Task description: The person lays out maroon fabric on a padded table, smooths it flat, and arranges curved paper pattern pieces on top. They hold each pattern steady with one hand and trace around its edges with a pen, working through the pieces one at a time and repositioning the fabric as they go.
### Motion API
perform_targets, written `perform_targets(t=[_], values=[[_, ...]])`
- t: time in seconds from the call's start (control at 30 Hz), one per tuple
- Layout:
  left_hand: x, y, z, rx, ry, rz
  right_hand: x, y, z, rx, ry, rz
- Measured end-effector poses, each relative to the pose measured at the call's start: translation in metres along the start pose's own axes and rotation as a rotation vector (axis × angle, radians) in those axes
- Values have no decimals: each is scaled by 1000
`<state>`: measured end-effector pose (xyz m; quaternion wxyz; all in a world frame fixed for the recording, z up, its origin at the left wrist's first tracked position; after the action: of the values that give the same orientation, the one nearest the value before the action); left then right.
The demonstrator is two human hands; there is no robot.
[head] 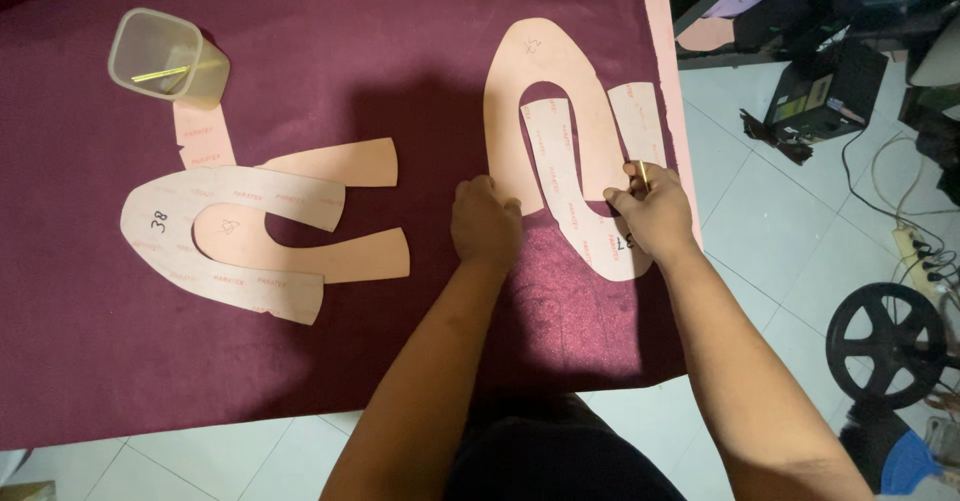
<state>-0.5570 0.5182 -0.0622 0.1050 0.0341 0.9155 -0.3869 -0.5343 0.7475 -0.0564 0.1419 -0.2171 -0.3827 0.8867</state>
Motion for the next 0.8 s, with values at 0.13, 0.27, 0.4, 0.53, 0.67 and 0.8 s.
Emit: perform_targets(t=[0.13, 0.27, 0.4, 0.53, 0.67, 0.8], values=[[-4, -1, 7, 102, 11, 129, 0, 0, -2, -12, -24, -9], [-8, -5, 19, 119, 278, -13, 0, -1, -3, -22, 4, 4], [-11, -9, 37, 79, 362, 40, -1, -1, -4, 30, -10, 19], [-9, -9, 43, 55, 348, 67, -2, -1, -3, 133, 62, 54], [-8, -9, 43, 55, 347, 80, -1, 1, -1, 141, 113, 67], [-6, -10, 44, 87, 361, 79, -1, 2, -1, 99, 49, 48]])
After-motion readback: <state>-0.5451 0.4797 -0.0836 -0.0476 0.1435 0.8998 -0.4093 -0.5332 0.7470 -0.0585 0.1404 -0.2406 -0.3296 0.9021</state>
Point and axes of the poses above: each hand's wrist, its own x-axis towards the middle knuckle, its own y-axis out of the palm, z = x × y, the point moved 1 cm from there along x, towards the middle knuckle, and after that the axes turned 6 degrees about y, right-handed, at the moved point
